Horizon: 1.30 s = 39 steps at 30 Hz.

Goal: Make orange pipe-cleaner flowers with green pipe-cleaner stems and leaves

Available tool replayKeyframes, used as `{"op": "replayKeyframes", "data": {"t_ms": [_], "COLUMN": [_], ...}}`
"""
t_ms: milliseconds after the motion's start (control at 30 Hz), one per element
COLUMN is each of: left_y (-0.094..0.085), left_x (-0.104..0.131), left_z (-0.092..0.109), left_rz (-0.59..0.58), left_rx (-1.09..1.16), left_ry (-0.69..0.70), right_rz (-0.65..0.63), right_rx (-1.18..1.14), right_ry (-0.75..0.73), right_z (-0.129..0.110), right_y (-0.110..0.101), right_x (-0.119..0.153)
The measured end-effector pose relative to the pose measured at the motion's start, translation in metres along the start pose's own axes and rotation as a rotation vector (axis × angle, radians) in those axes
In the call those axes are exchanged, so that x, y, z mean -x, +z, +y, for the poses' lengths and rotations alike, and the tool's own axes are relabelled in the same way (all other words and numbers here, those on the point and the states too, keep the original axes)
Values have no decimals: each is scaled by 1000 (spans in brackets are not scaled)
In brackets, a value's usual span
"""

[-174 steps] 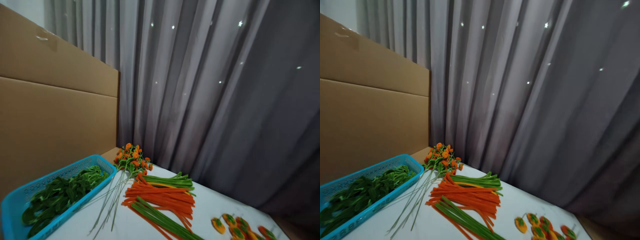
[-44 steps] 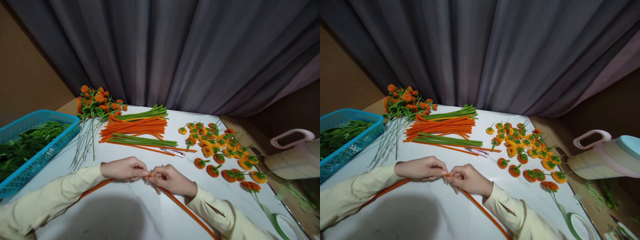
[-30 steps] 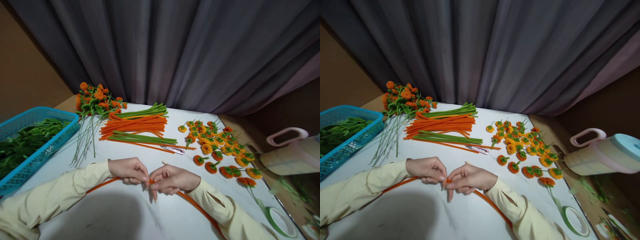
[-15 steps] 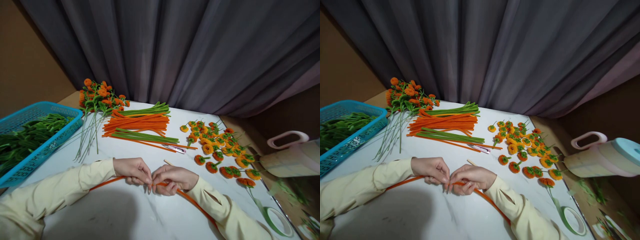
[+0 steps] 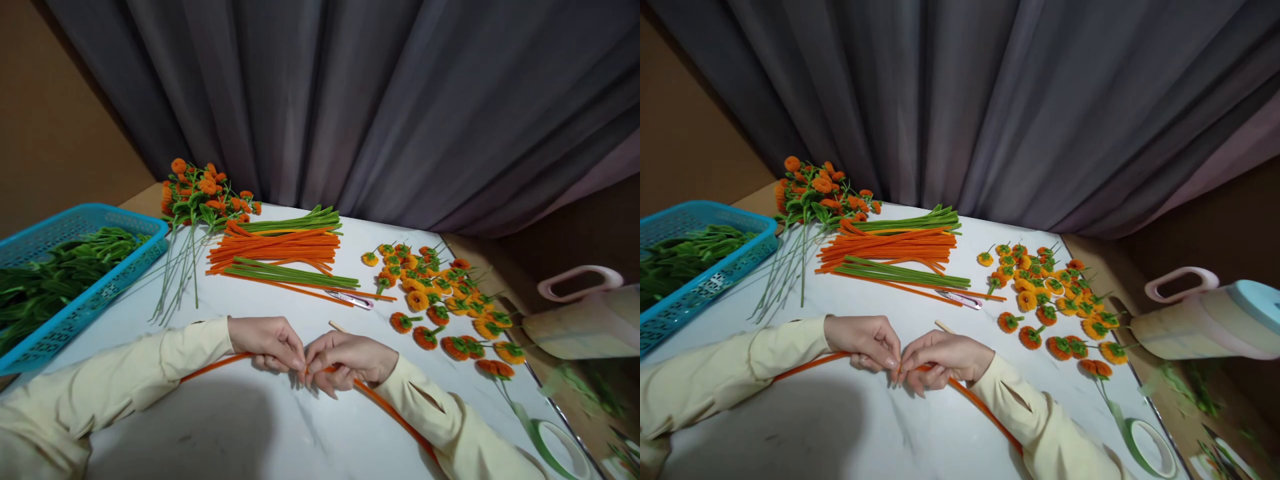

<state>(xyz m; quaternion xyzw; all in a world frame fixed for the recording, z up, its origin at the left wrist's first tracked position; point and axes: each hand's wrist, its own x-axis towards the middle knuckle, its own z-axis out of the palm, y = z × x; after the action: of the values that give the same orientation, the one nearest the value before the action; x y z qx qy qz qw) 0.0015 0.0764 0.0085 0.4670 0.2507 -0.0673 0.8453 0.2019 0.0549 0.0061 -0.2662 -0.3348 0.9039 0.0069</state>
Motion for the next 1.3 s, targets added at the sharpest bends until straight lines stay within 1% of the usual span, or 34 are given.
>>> {"op": "replayKeyframes", "data": {"t_ms": [133, 400, 600, 800, 1000, 1200, 1300], "left_y": [1, -1, 0, 0, 3, 3, 2], "left_x": [0, -1, 1, -1, -2, -3, -3], "left_z": [1, -1, 0, -2, -3, -4, -6], "left_rz": [12, -9, -11, -16, -3, -34, -60], "left_rx": [-10, -16, -38, -40, -81, -136, -144], "left_ry": [-11, -6, 20, 25, 34, 82, 102], "right_rz": [-17, -19, -46, -47, -30, -21, -45], "right_rx": [-4, -29, -5, 45, 75, 86, 95], "right_ry": [-9, -34, -20, -75, -48, -43, -11], "right_z": [1, 3, 1, 3, 3, 2, 2], "right_y": [-1, -2, 0, 3, 3, 4, 3], "right_x": [-1, -2, 1, 1, -2, -1, 1]}}
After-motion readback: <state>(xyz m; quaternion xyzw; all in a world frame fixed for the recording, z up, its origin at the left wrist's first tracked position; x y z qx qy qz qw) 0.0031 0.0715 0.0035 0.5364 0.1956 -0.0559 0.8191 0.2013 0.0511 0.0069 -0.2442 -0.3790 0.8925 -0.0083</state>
